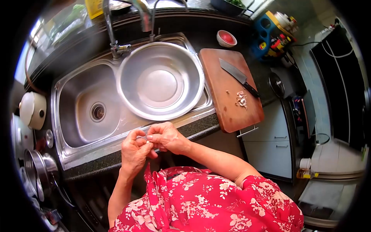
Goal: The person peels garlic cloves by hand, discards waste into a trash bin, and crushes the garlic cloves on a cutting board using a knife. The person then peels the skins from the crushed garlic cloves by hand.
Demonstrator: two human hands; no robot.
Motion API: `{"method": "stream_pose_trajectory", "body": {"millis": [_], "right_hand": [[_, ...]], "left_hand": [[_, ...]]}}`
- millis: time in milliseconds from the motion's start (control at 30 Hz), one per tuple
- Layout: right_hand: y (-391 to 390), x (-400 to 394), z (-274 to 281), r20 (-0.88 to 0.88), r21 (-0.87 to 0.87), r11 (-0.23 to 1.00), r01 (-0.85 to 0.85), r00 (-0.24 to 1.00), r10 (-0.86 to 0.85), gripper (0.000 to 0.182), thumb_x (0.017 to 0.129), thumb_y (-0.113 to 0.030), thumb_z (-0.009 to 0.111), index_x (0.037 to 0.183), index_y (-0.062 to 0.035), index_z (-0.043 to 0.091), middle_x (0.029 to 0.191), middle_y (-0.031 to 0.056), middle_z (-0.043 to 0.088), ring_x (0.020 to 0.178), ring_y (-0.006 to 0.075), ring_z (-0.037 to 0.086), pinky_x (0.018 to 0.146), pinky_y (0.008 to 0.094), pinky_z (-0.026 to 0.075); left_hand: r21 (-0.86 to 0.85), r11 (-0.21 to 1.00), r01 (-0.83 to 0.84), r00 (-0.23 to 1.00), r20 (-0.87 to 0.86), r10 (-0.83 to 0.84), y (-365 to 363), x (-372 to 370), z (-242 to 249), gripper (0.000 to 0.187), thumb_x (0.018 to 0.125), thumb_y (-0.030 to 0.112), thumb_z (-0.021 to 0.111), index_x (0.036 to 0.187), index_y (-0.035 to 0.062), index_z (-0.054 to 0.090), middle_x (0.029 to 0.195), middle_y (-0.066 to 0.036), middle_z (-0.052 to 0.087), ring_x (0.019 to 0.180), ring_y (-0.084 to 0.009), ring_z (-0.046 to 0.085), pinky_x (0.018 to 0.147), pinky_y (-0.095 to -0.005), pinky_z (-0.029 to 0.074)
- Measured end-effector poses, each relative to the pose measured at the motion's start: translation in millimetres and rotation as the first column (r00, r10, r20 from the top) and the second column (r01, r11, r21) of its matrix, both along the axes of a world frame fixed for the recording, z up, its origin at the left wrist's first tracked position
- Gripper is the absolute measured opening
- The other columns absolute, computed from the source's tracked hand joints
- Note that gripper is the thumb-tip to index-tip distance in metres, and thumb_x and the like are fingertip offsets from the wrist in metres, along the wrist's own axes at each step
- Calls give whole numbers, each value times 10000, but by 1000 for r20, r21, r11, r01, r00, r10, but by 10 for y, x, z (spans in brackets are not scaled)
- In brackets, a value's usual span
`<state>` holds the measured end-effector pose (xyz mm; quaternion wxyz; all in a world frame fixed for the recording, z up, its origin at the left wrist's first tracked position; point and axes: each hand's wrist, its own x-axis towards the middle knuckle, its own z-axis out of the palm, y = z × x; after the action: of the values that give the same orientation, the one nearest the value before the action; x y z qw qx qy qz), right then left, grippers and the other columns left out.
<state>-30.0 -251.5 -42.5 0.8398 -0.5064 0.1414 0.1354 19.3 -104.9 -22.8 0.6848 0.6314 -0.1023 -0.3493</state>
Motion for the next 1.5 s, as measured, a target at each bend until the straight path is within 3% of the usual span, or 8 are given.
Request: {"method": "stream_pose_trajectory", "body": {"millis": [267, 467, 633, 833, 1133, 1267, 1333, 1500], "right_hand": [[-543, -282, 3, 592, -779, 322, 538, 800, 96, 150, 799, -89, 548, 687, -4, 498, 610, 163, 520, 574, 348, 534, 496, 378, 415], [-1496, -820, 79, 200, -418, 824, 383, 923, -328, 144, 848, -76, 515, 729, -10, 559, 579, -3, 512, 525, 56, 455, 479, 220, 378], [-2683, -1427, -43, 93, -486, 660, 573, 784, -613, 113, 863, -65, 514, 751, -63, 532, 596, -3, 519, 436, 32, 425, 368, 170, 338], [-3438, -1581, -257, 207, -851, 395, 347, 912, -355, 72, 743, -67, 584, 762, -6, 552, 646, 120, 549, 606, 187, 563, 556, 303, 436], [-3508, -1309, -317, 165, -985, 61, 161, 984, 63, 127, 708, -97, 607, 802, -12, 600, 731, 152, 558, 663, 319, 558, 601, 367, 449], [-3658, -1346, -353, 306, -929, 229, 292, 952, 25, 96, 733, -85, 605, 746, 9, 587, 667, 107, 575, 582, 237, 558, 547, 318, 452], [-3708, -1390, -247, 139, -741, 642, 195, 981, -137, 134, 763, -83, 604, 703, 30, 561, 606, 31, 553, 534, 118, 509, 513, 253, 434], [-3748, -1505, -234, 115, -631, 755, 178, 984, -136, 89, 793, -78, 612, 735, -24, 572, 580, -35, 510, 495, 25, 437, 447, 183, 352]], "left_hand": [[-75, 991, 114, 992, -45, -118, -788, -143, -196, 139, 789, -51, 497, 922, -66, 533, 656, -106, 603, 510, -144, 590, 468, -231, 488], [-59, 967, 248, 967, -43, -251, -1803, -354, -168, 147, 828, 39, 545, 921, -75, 556, 632, -96, 596, 500, -138, 582, 448, -233, 483], [-13, 948, 317, 948, -14, -317, -2672, -609, -185, 162, 794, 30, 596, 914, -75, 569, 665, -99, 600, 528, -148, 590, 462, -242, 484], [268, 930, 250, 806, 475, -354, -3320, -742, -589, 186, 782, 38, 613, 926, -72, 571, 669, -94, 618, 526, -127, 585, 473, -235, 443], [335, 908, 251, 847, 378, -374, -3348, -789, -509, 201, 776, -29, 556, 972, -71, 567, 690, -96, 628, 555, -123, 596, 509, -240, 469], [293, 923, 249, 911, 252, -325, -3294, -745, -510, 207, 772, -26, 556, 975, -67, 573, 705, -86, 628, 550, -119, 587, 520, -237, 468], [337, 908, 248, 911, 237, -337, -3267, -730, -477, 207, 778, -5, 574, 976, -63, 577, 714, -75, 627, 554, -118, 581, 528, -232, 468], [315, 890, 331, 910, 141, -389, -3313, -753, -263, 213, 809, 58, 596, 994, -46, 586, 725, -73, 623, 581, -103, 582, 527, -227, 472]]}}
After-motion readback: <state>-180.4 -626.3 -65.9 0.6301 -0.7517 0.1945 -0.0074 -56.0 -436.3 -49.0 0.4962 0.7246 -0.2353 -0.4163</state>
